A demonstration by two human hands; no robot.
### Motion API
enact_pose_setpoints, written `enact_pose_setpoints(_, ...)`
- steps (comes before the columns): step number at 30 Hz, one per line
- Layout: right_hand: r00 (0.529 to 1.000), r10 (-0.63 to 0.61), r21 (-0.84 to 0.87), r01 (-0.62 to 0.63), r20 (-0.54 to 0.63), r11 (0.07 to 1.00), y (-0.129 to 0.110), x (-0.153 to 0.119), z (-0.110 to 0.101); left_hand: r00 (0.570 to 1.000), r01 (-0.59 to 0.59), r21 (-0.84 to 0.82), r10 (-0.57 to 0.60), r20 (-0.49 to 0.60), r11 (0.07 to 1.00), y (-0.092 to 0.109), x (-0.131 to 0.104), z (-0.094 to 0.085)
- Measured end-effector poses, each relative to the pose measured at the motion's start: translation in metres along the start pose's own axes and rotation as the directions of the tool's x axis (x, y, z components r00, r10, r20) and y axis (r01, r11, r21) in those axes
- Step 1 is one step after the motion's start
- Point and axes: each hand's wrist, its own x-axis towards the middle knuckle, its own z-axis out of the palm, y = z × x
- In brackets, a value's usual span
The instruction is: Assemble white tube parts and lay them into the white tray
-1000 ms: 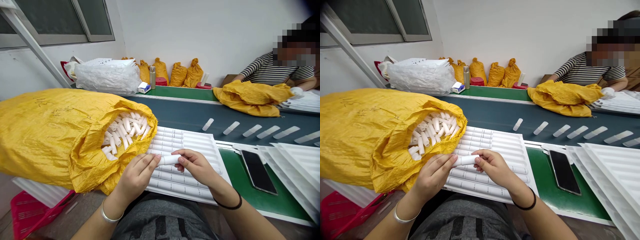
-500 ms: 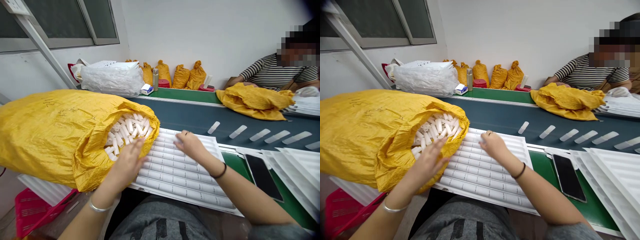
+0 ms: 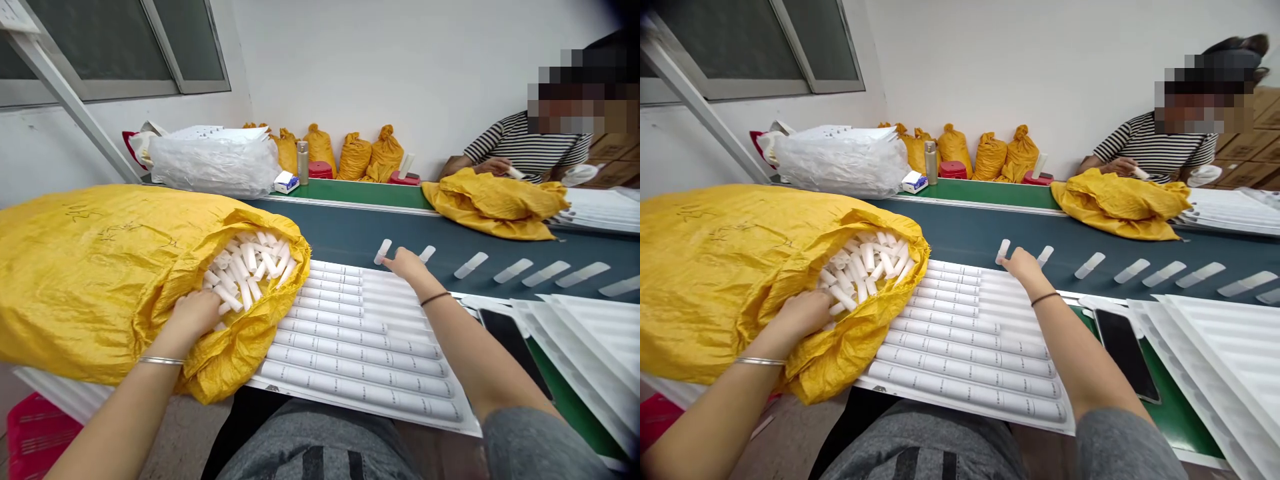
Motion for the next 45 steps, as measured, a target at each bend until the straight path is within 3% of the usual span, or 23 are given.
enact_pose_setpoints(3, 0.977, -0.204, 0.036, 0.202, 0.066, 0.979, 0.005, -0.048, 0.011, 0.985, -0.146, -0.092, 0.137, -0.101, 0.985, 0.019, -0.001, -0.005)
enact_pose_setpoints(5, 0.94, -0.312, 0.055, 0.307, 0.135, 0.95, 0.009, -0.082, 0.029, 0.94, -0.284, -0.249, 0.217, -0.265, 0.926, 0.034, -0.009, -0.008)
enact_pose_setpoints(6, 0.927, -0.343, 0.054, 0.339, 0.153, 0.939, 0.01, -0.097, 0.038, 0.899, -0.37, -0.355, 0.234, -0.37, 0.858, 0.042, -0.015, -0.01)
enact_pose_setpoints(8, 0.911, -0.384, 0.043, 0.382, 0.149, 0.923, 0.014, -0.119, 0.052, 0.807, -0.538, -0.558, 0.194, -0.558, 0.633, 0.059, -0.031, -0.011)
enact_pose_setpoints(10, 0.908, -0.405, 0.02, 0.406, 0.105, 0.914, 0.014, -0.131, 0.054, 0.769, -0.621, -0.694, 0.112, -0.63, 0.364, 0.077, -0.048, -0.013)
enact_pose_setpoints(13, 0.92, -0.391, 0.074, 0.392, -0.028, 0.917, 0.007, -0.144, 0.042, 0.807, -0.589, -0.807, 0.034, -0.59, -0.038, 0.1, -0.071, -0.018)
enact_pose_setpoints(15, 0.908, -0.394, 0.294, 0.418, -0.14, 0.859, -0.005, -0.156, 0.036, 0.847, -0.514, -0.823, 0.005, -0.531, -0.242, 0.113, -0.081, -0.021)
enact_pose_setpoints(16, 0.895, -0.406, 0.442, 0.444, -0.184, 0.779, -0.013, -0.163, 0.035, 0.865, -0.479, -0.822, -0.008, -0.501, -0.308, 0.118, -0.085, -0.022)
enact_pose_setpoints(18, 0.866, -0.446, 0.717, 0.458, -0.227, 0.526, -0.032, -0.176, 0.043, 0.887, -0.431, -0.818, -0.015, -0.461, -0.381, 0.126, -0.089, -0.021)
enact_pose_setpoints(21, 0.847, -0.458, 0.925, 0.36, -0.269, 0.124, -0.057, -0.189, 0.06, 0.898, -0.398, -0.846, 0.04, -0.439, -0.354, 0.129, -0.091, -0.016)
enact_pose_setpoints(23, 0.841, -0.433, 0.932, 0.361, -0.323, 0.006, -0.064, -0.19, 0.063, 0.897, -0.418, -0.884, 0.059, -0.438, -0.209, 0.124, -0.091, -0.013)
enact_pose_setpoints(25, 0.798, -0.456, 0.875, 0.478, -0.395, 0.08, -0.063, -0.187, 0.055, 0.876, -0.48, -0.876, 0.068, -0.477, 0.047, 0.118, -0.093, -0.012)
enact_pose_setpoints(27, 0.701, -0.546, 0.733, 0.646, -0.459, 0.213, -0.056, -0.182, 0.04, 0.831, -0.554, -0.776, 0.15, -0.535, 0.301, 0.111, -0.095, -0.013)
enact_pose_setpoints(28, 0.643, -0.601, 0.647, 0.718, -0.474, 0.258, -0.053, -0.18, 0.031, 0.81, -0.583, -0.716, 0.206, -0.549, 0.384, 0.109, -0.096, -0.014)
enact_pose_setpoints(30, 0.546, -0.69, 0.507, 0.811, -0.475, 0.292, -0.048, -0.175, 0.018, 0.786, -0.616, -0.644, 0.293, -0.545, 0.454, 0.106, -0.098, -0.015)
enact_pose_setpoints(32, 0.497, -0.748, 0.437, 0.846, -0.44, 0.305, -0.048, -0.174, 0.01, 0.786, -0.618, -0.645, 0.332, -0.521, 0.45, 0.106, -0.101, -0.016)
enact_pose_setpoints(34, 0.497, -0.775, 0.42, 0.845, -0.391, 0.33, -0.051, -0.175, 0.008, 0.781, -0.624, -0.654, 0.365, -0.506, 0.428, 0.107, -0.103, -0.016)
enact_pose_setpoints(36, 0.54, -0.763, 0.45, 0.814, -0.354, 0.367, -0.055, -0.178, 0.01, 0.755, -0.655, -0.632, 0.376, -0.537, 0.414, 0.108, -0.105, -0.016)
enact_pose_setpoints(41, 0.651, -0.696, 0.613, 0.692, -0.303, 0.381, -0.064, -0.183, 0.019, 0.627, -0.771, -0.48, 0.367, -0.687, 0.419, 0.114, -0.109, -0.013)
enact_pose_setpoints(45, 0.674, -0.677, 0.655, 0.659, -0.298, 0.368, -0.067, -0.186, 0.022, 0.554, -0.811, -0.384, 0.367, -0.747, 0.441, 0.119, -0.111, -0.011)
